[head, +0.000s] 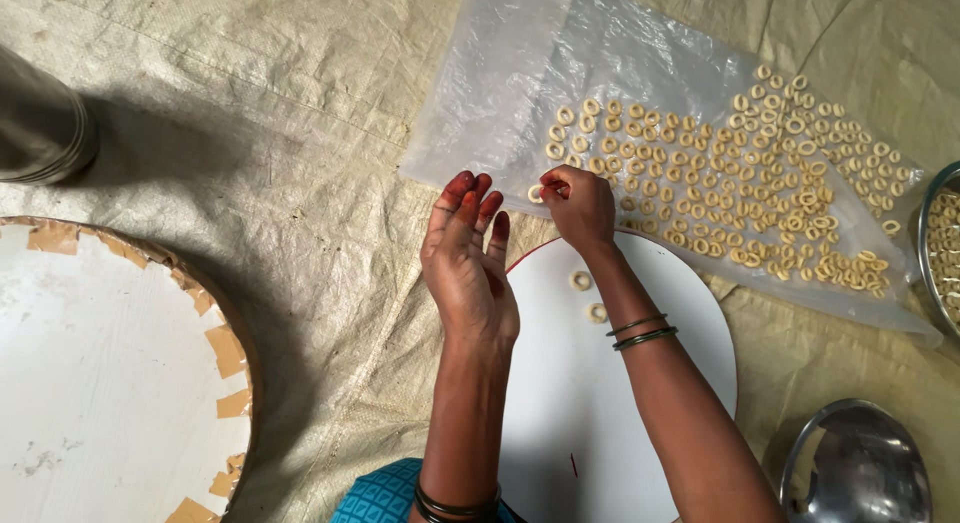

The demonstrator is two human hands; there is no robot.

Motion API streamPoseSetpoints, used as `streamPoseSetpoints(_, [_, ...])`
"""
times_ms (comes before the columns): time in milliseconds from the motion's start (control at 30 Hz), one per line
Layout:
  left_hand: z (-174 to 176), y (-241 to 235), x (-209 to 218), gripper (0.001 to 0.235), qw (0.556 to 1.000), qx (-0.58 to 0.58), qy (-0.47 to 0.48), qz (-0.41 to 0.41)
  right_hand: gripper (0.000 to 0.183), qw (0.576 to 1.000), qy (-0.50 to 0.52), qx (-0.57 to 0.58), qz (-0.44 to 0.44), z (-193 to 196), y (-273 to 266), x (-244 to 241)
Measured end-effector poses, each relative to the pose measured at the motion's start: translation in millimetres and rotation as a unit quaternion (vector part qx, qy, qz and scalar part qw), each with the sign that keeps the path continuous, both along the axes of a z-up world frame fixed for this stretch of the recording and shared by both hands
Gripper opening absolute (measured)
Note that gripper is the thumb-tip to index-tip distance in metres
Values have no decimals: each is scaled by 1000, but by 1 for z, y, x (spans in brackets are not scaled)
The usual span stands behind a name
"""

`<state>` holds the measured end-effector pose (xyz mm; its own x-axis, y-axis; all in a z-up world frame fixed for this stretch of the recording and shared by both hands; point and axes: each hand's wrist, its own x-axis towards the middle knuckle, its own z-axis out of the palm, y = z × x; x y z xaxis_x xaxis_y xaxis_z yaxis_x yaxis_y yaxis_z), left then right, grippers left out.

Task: The person rolls a dough strip on a white board, then forms small ring shapes by hand and places them on a plastic sheet. The process repeats with additional dough pieces taken from a metal bowl.

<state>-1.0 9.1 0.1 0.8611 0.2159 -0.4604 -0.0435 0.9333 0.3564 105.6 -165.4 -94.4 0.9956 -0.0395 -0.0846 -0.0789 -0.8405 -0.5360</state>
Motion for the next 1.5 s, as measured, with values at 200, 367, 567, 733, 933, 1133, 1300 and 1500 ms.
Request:
streamPoseSetpoints(200, [-1, -5, 3, 28, 1000, -21, 7, -1, 15, 980, -130, -120, 92, -6, -4, 2])
streamPoseSetpoints(367, [-1, -7, 3, 28, 1000, -5, 18, -14, 17, 986, -97, -113, 78, 11, -14, -3])
streamPoseSetpoints(567, [0, -5, 3, 28, 1000, -19, 14, -11, 15, 997, -24, -56, 38, 36, -38, -31])
streamPoseSetpoints(733, [-4, -7, 3, 27, 1000, -17, 13, -6, 16, 996, 35, -64, 50, 47, -54, -74])
streamPoseSetpoints(933, [-5, -8, 4, 29, 1000, -27, 5, 1, 23, 991, 57, -109, 57, 51, -46, -111])
streamPoseSetpoints(1133, [-1, -2, 2, 29, 1000, -23, 16, 9, 16, 990, 76, -108, 58, 61, -39, -108])
streamPoseSetpoints(1300, [2, 3, 1, 28, 1000, -17, 7, 21, 16, 997, 34, -25, 66, 60, -31, -66])
streamPoseSetpoints(1500, [0, 4, 4, 28, 999, -16, 8, 27, 17, 999, -23, 22, 31, 23, 17, -5])
